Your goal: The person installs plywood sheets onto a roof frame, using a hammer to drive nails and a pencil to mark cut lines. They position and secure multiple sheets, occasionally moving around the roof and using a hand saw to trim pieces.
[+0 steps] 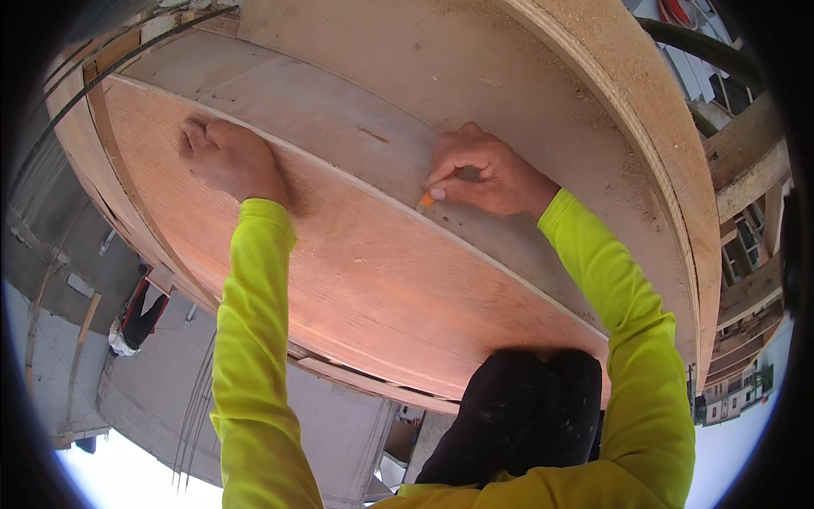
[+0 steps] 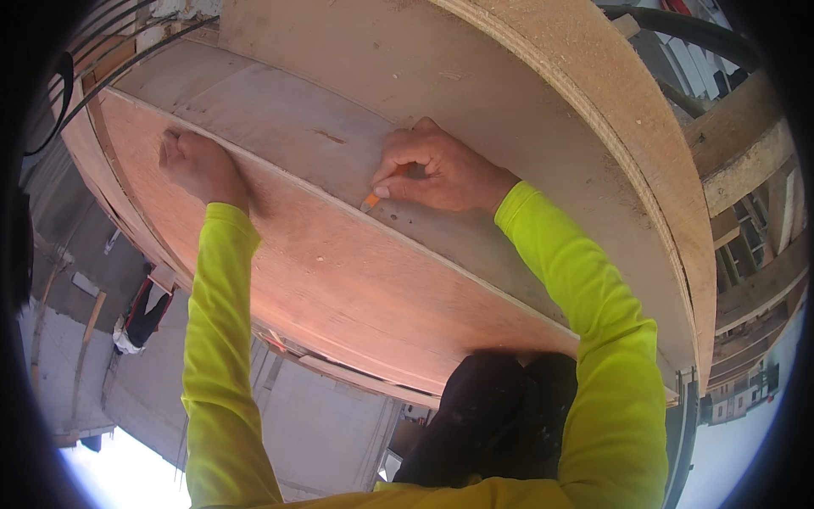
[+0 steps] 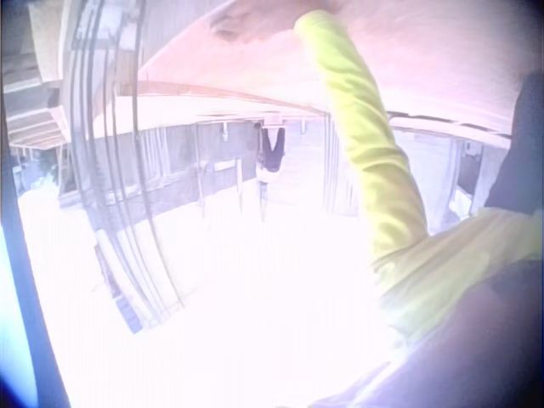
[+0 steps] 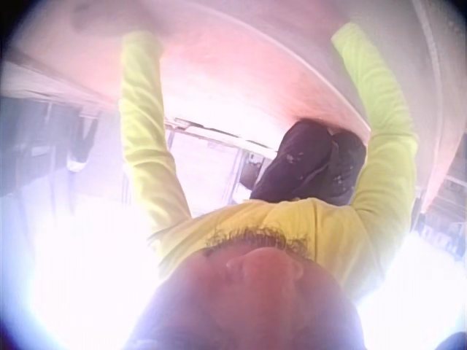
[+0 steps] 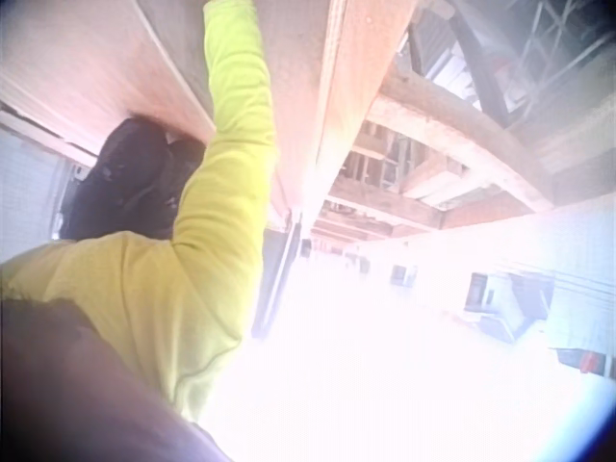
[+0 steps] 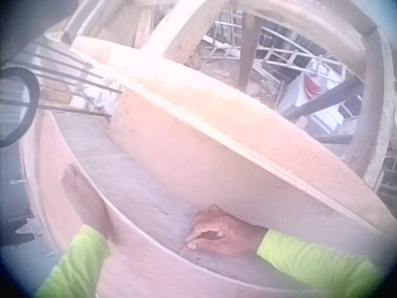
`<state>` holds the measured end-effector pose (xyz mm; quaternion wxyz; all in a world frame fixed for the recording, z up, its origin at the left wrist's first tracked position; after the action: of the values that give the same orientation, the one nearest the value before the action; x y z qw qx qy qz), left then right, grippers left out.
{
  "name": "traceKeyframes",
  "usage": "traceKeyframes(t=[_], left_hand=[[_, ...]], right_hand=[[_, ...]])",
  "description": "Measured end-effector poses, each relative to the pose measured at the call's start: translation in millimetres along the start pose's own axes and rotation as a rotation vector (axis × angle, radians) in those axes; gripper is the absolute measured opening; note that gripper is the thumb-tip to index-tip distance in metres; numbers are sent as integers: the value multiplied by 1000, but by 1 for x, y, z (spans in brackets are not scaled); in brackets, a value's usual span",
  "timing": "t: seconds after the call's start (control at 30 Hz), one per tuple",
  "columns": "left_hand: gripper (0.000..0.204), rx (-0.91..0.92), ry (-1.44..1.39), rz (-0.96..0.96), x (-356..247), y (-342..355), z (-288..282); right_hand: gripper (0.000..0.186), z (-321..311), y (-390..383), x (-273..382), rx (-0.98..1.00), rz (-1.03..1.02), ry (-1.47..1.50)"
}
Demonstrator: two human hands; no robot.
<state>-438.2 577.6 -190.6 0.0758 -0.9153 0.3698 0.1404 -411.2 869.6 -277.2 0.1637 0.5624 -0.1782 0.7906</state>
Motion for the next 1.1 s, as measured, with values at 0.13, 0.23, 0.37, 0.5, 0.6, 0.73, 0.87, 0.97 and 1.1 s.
traceKeyframes(t=[0.13,0.23,0.37,0.5,0.6,0.73,0.87,0.97,1.1], left_hand=[[53,-31,124,-46,-9,-2,2],[50,-83,184,-44,-1,1,-2],[49,-117,219,-39,8,0,-3],[48,-82,195,-51,-2,1,4],[49,-3,104,-20,0,0,-11],[59,-23,-218,220,-28,-103,-6],[66,200,63,172,-55,-281,10],[65,118,127,148,-70,-295,20],[63,122,69,110,-64,-293,24]], right_hand=[[6,-7,5,1,-2,-3,23],[5,3,-40,-5,-91,76,35],[5,8,-69,4,-129,105,-4],[6,-1,-50,1,-49,69,25],[8,5,-47,-3,-77,68,152],[10,-8,-46,-6,-107,-1,57],[13,5,-41,-12,-64,-24,129],[15,-9,-57,-5,-43,-52,61],[15,-1,-113,-13,-4,-123,78]])
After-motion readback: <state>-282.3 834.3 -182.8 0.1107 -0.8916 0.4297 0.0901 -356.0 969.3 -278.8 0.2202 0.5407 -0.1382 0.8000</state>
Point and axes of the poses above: each hand's wrist, its own y-axis towards the middle knuckle, its own z-axis out of the palm, x = y × z, the point moved 6 cm from there along y, towards the middle knuckle, and after that the axes turned 8 degrees about x, right-handed, at the moved point
